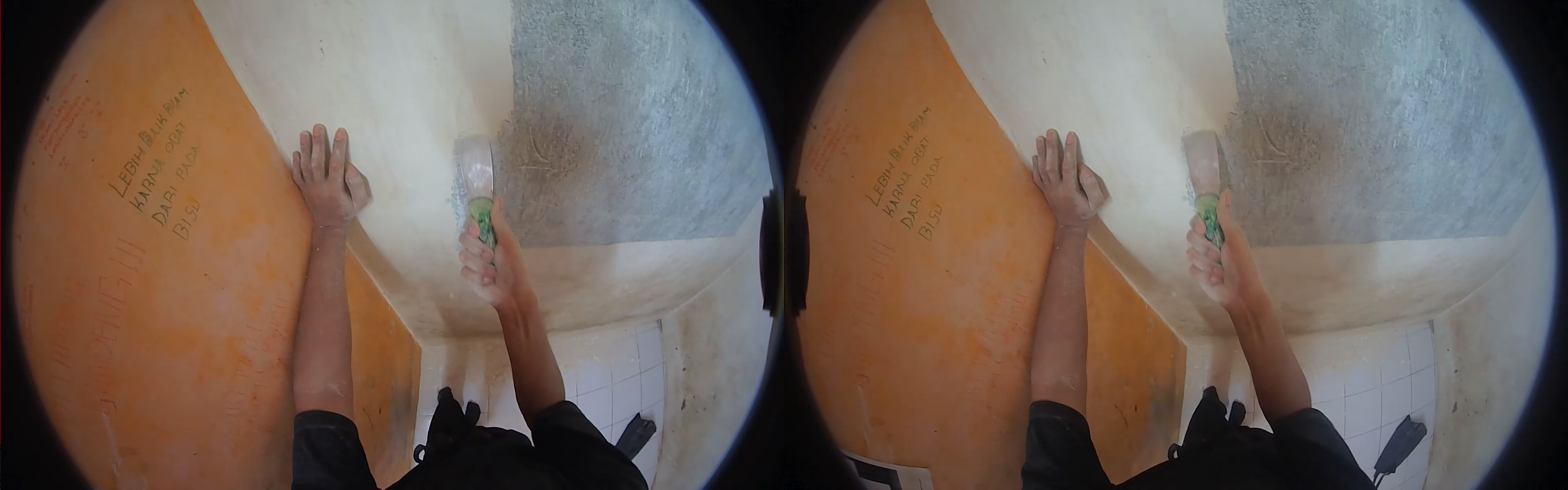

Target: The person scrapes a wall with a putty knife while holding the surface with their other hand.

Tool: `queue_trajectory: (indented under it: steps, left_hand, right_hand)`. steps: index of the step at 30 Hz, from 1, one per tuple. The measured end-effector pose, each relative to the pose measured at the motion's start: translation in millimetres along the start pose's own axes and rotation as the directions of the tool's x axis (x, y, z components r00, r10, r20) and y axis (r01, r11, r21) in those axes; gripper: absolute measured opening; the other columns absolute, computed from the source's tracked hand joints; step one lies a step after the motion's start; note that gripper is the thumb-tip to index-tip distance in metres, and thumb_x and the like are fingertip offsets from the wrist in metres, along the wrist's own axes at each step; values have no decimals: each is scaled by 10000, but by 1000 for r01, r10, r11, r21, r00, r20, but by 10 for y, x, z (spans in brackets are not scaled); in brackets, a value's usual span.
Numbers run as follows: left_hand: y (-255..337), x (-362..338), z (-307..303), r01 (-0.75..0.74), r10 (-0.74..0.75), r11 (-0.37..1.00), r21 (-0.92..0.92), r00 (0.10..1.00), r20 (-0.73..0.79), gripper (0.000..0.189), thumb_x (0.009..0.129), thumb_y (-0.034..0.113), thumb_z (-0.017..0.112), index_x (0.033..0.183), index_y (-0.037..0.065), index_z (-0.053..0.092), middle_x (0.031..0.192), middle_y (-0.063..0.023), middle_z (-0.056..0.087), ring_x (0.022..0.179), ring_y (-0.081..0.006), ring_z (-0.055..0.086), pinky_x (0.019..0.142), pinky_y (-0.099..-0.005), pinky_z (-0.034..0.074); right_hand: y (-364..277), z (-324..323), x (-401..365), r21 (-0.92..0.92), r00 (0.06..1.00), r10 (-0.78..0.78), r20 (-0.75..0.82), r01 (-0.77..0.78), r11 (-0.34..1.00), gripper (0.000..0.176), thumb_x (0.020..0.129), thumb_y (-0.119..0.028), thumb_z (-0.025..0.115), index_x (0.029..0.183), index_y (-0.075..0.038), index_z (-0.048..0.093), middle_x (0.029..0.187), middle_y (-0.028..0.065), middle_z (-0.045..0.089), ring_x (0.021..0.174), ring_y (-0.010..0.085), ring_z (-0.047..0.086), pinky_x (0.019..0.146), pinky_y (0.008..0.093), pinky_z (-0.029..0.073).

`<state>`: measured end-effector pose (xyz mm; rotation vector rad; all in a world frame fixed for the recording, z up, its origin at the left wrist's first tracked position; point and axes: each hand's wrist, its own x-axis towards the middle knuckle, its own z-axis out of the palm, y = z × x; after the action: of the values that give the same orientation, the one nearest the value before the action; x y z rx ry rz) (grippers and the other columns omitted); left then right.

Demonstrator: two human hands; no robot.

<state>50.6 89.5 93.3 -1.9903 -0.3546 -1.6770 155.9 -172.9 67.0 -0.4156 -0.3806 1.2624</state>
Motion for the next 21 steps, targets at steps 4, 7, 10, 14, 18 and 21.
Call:
queue_trajectory:
  steps: [4, 7, 10, 14, 18, 21]
  left_hand:
    - [-6, -13, 21, -6, 6, 1000, 1, 1000, -30, 482, 957, 257, 367, 1382, 76, 503, 1474, -172, 409, 1396, -341, 327, 1143, -479, 187]
    - [-32, -1, 17, -20, 20, 1000, 9, 1000, -14, 484, 958, 258, 363, 1388, 81, 498, 1474, -171, 407, 1394, -344, 328, 1141, -482, 190]
    - [23, -34, 20, -9, 9, 1000, -2, 1000, -18, 487, 955, 259, 363, 1387, 80, 499, 1473, -172, 408, 1395, -344, 326, 1144, -479, 185]
    - [-29, -9, 19, -5, 5, 1000, 15, 1000, -18, 489, 951, 255, 365, 1386, 76, 500, 1472, -176, 407, 1398, -349, 318, 1146, -479, 185]
    - [7, -2, 28, 19, -21, 999, -36, 999, -44, 499, 880, 182, 433, 1365, 116, 533, 1480, -135, 417, 1403, -317, 328, 1149, -488, 183]
    - [21, 7, 11, 26, -27, 999, -36, 999, -33, 491, 893, 181, 419, 1366, 116, 531, 1482, -135, 416, 1404, -319, 327, 1151, -484, 181]
  right_hand:
    - [3, -47, -10, 60, 998, 53, 28, -55, 997, 545, 968, -618, 355, 757, -127, 463, 492, -77, 279, 344, 42, 213, 292, 185, 182]
    - [-97, 194, 16, -17, 999, 43, -2, -43, 999, 543, 965, -622, 357, 749, -135, 459, 493, -79, 282, 344, 38, 208, 290, 186, 168]
    - [-56, 15, -96, -30, 998, 51, -35, -52, 998, 538, 963, -624, 359, 748, -141, 457, 494, -81, 282, 342, 39, 203, 291, 184, 159]
    - [-9, -119, -47, 42, 999, 48, 16, -49, 998, 532, 964, -622, 364, 750, -143, 455, 495, -83, 277, 343, 39, 196, 296, 181, 151]
    - [-110, 133, -49, -31, 999, 51, 12, -50, 998, 533, 963, -622, 363, 754, -142, 459, 493, -84, 278, 343, 36, 191, 295, 182, 149]
    - [-81, -88, -39, -44, 999, 17, -38, -18, 999, 526, 965, -617, 368, 756, -143, 461, 497, -85, 278, 348, 31, 196, 296, 180, 156]
